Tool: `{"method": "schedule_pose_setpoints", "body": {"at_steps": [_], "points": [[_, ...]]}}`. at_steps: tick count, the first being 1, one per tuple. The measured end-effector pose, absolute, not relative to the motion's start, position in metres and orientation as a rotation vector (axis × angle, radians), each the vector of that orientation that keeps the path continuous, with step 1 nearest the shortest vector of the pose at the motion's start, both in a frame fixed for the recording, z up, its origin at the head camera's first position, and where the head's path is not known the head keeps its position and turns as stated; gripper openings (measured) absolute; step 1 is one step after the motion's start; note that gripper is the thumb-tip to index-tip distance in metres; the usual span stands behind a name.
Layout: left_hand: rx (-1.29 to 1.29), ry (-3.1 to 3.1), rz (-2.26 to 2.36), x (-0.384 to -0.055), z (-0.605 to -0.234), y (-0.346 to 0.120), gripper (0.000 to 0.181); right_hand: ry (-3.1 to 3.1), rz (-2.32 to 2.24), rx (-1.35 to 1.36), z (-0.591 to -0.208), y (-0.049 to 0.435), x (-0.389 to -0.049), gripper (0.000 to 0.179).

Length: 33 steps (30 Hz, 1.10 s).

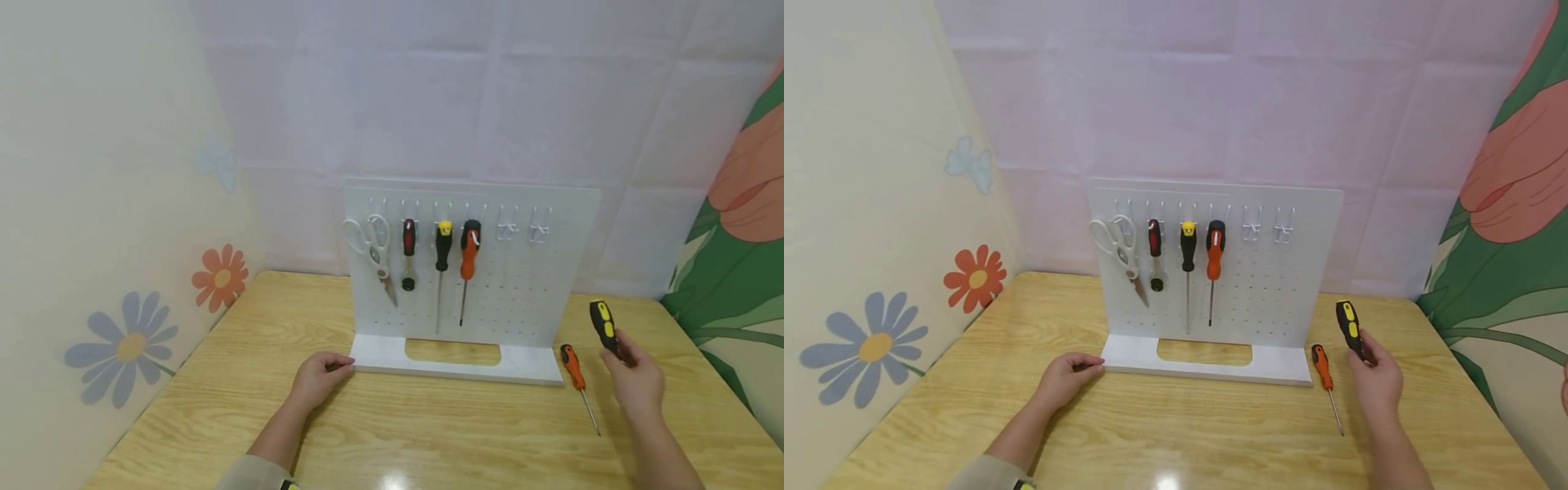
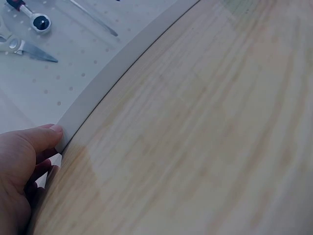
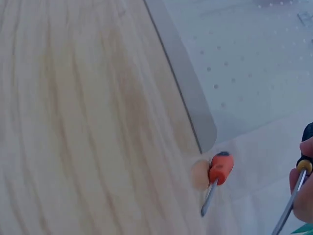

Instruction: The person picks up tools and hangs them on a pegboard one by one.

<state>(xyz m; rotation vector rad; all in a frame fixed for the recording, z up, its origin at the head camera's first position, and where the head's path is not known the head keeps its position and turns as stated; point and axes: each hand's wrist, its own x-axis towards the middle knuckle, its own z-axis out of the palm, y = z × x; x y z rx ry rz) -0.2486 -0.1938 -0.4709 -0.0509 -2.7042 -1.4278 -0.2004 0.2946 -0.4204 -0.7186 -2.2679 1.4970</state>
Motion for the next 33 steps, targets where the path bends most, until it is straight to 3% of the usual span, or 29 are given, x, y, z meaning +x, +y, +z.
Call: {"method": "schedule_pose_setpoints", "body": {"at_steps": [33], "points": [[-0.037, -2.696, -1.443, -0.251, -0.474, -0.194, 0.009, -1.736, 1.798, -0.272, -0.361, 0.191, -0.201, 0.045]]}}
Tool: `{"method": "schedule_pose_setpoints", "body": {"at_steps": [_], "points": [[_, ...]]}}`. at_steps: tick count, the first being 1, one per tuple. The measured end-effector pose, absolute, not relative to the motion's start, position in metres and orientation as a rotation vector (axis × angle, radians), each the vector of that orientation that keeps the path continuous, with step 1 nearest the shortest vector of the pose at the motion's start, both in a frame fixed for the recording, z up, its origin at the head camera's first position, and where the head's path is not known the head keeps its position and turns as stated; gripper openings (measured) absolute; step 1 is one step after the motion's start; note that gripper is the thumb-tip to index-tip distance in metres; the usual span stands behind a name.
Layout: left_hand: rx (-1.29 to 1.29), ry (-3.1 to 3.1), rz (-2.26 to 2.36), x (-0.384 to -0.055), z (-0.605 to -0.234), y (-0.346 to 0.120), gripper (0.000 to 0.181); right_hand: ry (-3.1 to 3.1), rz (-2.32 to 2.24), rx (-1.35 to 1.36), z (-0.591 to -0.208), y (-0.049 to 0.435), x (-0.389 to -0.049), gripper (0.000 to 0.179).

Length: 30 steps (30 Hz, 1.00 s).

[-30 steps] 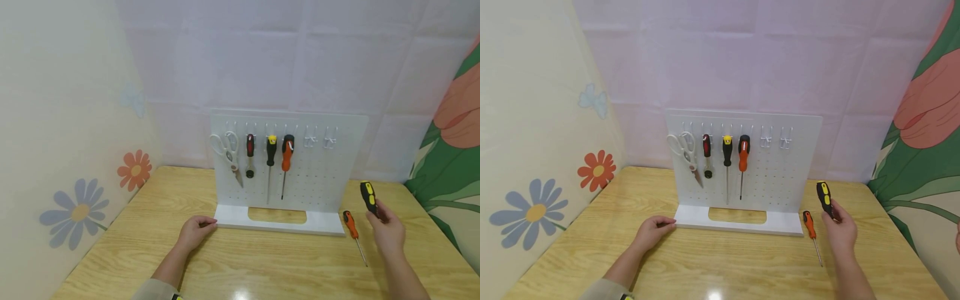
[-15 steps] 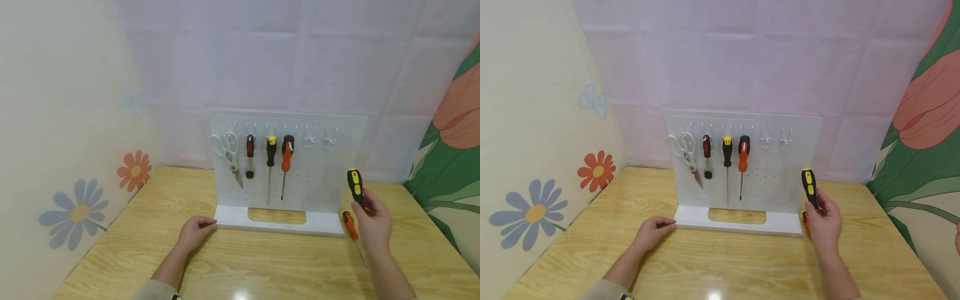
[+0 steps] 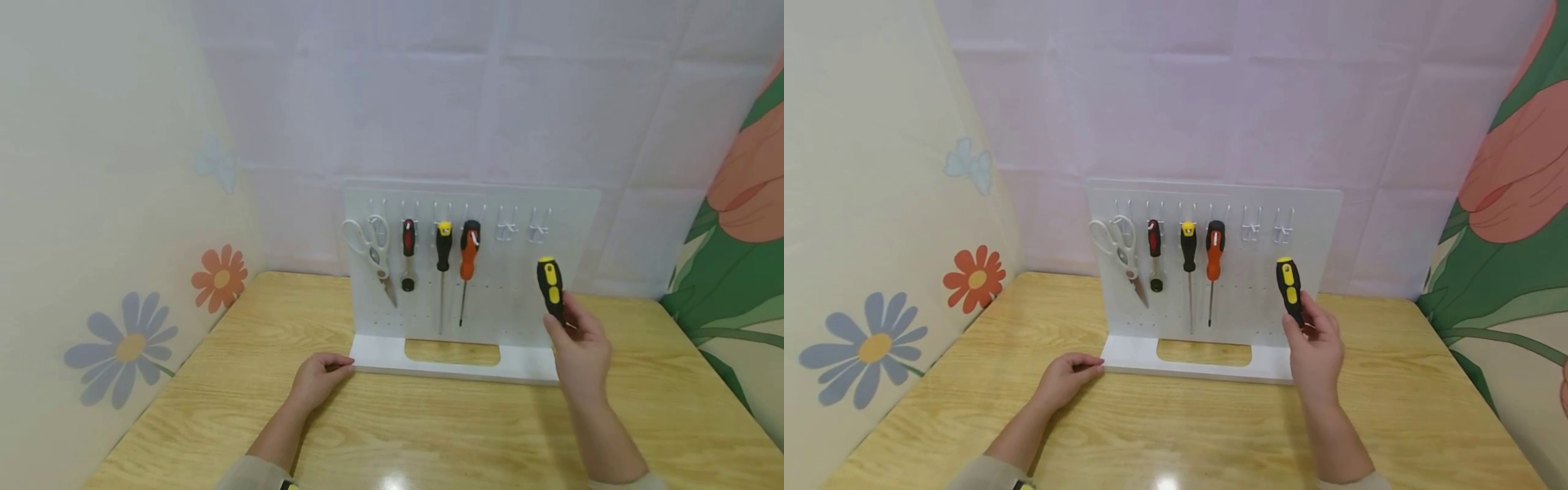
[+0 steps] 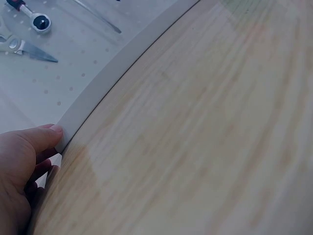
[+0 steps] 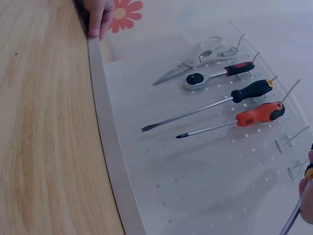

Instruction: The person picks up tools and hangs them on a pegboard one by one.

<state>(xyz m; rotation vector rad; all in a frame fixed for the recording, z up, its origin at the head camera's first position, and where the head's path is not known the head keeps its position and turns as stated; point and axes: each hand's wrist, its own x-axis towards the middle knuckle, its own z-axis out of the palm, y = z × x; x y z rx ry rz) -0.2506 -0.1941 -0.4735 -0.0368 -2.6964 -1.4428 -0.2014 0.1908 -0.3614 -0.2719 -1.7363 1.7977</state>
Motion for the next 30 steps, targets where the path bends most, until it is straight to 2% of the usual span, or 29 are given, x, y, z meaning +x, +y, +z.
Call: {"method": "schedule_pose_setpoints", "body": {"at_steps": [16, 30], "points": [[-0.045, -2.700, -1.438, -0.250, -0.471, -0.194, 0.009, -1.780, 1.778, -0.149, -0.334, 0.166, -0.229, 0.045], [-0.044, -2.689, -1.440, -0.250, -0.474, -0.194, 0.008, -1.793, 1.724, -0.153, -0.331, 0.161, -0.242, 0.045]]}}
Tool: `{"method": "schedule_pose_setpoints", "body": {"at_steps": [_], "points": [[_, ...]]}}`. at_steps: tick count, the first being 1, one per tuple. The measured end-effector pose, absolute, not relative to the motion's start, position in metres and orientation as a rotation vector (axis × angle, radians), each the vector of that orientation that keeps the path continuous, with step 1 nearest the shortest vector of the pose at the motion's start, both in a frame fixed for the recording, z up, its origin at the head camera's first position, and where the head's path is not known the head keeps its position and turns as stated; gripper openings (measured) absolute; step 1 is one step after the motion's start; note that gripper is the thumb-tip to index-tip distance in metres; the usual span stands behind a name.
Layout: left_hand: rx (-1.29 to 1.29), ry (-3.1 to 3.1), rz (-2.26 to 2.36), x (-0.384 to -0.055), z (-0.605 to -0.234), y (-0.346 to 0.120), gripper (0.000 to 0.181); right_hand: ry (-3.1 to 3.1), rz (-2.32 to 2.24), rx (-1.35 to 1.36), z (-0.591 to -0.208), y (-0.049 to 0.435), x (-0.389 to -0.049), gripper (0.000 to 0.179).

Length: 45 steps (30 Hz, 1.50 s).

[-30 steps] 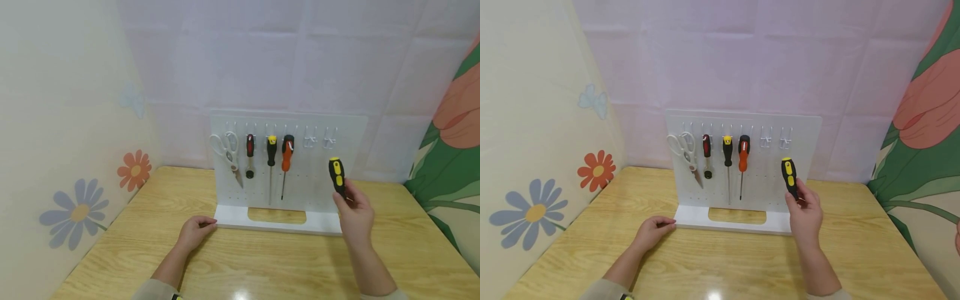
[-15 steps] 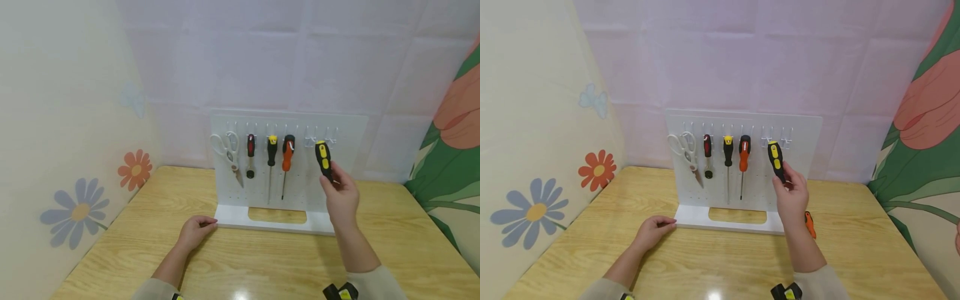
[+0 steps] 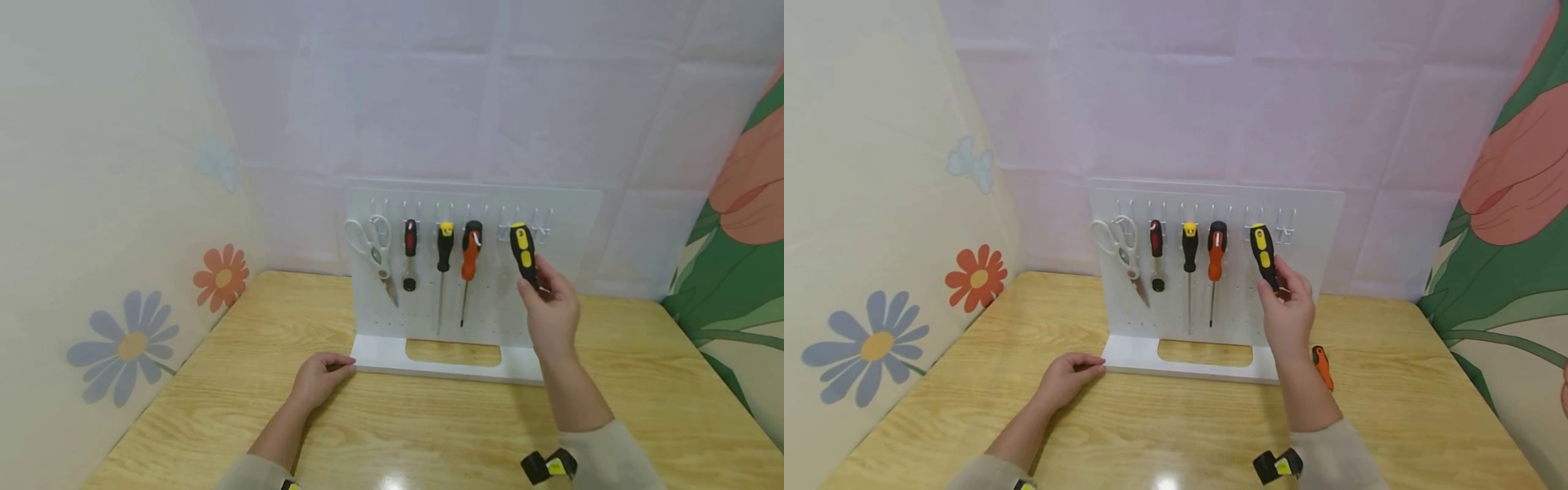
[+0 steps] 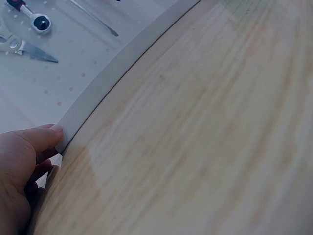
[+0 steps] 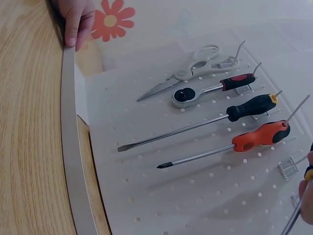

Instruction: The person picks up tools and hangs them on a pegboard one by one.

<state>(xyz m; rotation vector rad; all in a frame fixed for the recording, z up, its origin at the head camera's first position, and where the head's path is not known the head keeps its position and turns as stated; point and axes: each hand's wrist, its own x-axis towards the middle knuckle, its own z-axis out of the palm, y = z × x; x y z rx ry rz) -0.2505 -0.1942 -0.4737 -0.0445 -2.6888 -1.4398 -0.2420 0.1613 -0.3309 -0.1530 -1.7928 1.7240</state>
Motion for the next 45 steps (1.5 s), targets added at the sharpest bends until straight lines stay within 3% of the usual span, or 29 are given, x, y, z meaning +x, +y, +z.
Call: {"method": "schedule_pose_setpoints", "body": {"at_steps": [45], "points": [[-0.027, -2.702, -1.426, -0.248, -0.470, -0.193, 0.008, -1.789, 1.784, -0.198, -0.347, 0.145, -0.294, 0.044]]}}
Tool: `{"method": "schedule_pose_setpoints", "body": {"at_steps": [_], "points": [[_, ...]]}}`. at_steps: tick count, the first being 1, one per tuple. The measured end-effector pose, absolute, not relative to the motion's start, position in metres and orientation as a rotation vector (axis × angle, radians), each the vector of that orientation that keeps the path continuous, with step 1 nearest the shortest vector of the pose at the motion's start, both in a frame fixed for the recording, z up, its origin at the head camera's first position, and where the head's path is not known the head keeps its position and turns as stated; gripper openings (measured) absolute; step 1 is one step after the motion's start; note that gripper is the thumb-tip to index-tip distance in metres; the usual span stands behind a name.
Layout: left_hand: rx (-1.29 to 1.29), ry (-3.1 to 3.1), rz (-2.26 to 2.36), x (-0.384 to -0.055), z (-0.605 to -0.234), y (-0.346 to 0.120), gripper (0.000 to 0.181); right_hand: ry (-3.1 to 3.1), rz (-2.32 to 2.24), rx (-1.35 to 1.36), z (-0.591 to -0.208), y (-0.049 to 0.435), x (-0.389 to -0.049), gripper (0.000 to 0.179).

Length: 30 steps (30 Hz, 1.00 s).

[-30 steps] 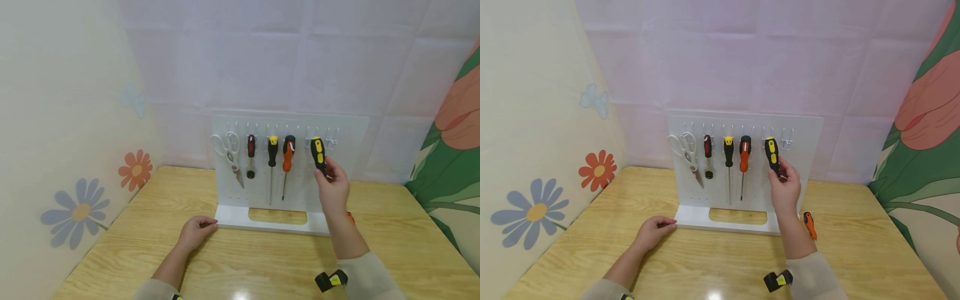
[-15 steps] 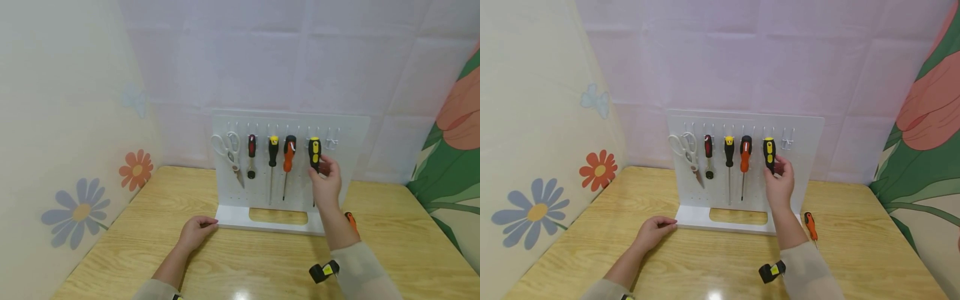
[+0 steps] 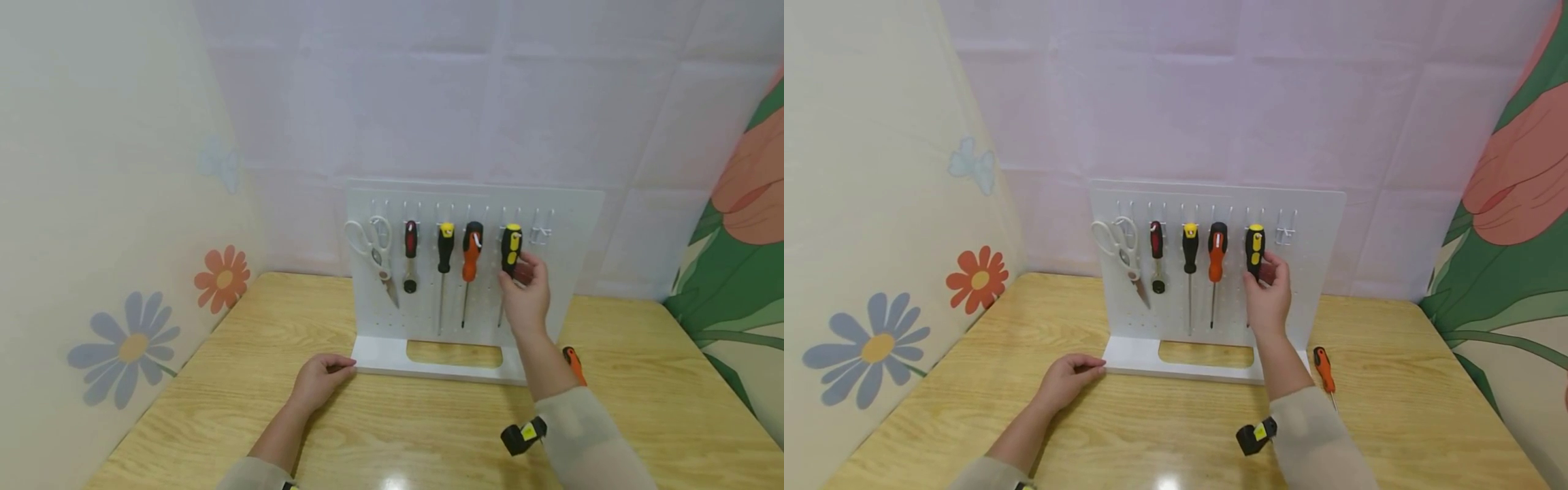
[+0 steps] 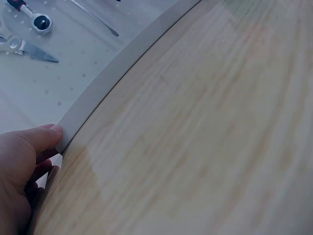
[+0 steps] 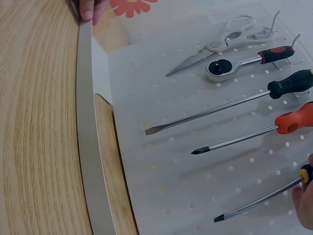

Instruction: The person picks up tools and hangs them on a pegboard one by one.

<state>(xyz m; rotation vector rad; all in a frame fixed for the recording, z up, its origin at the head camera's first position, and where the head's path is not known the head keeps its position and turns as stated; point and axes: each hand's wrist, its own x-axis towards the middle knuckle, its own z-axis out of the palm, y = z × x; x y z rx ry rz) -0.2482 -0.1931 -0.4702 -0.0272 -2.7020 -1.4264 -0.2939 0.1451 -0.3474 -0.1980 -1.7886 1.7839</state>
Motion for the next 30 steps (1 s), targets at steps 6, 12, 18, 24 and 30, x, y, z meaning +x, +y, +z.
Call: {"method": "schedule_pose_setpoints", "body": {"at_steps": [6, 12, 18, 24, 30], "points": [[-0.032, -2.698, -1.434, -0.249, -0.470, -0.193, 0.008, -1.813, 1.802, -0.186, -0.350, 0.150, -0.290, 0.045], [-0.037, -2.705, -1.424, -0.249, -0.472, -0.194, 0.009, -1.930, 1.790, -0.183, -0.358, 0.160, -0.284, 0.048], [-0.032, -2.706, -1.430, -0.249, -0.472, -0.194, 0.009, -1.978, 1.778, -0.244, -0.365, 0.170, -0.277, 0.050], [-0.032, -2.703, -1.432, -0.249, -0.472, -0.194, 0.009, -1.991, 1.770, -0.252, -0.371, 0.179, -0.270, 0.051], [-0.030, -2.698, -1.447, -0.251, -0.473, -0.194, 0.009, -2.059, 1.723, -0.282, -0.379, 0.191, -0.262, 0.050]]}}
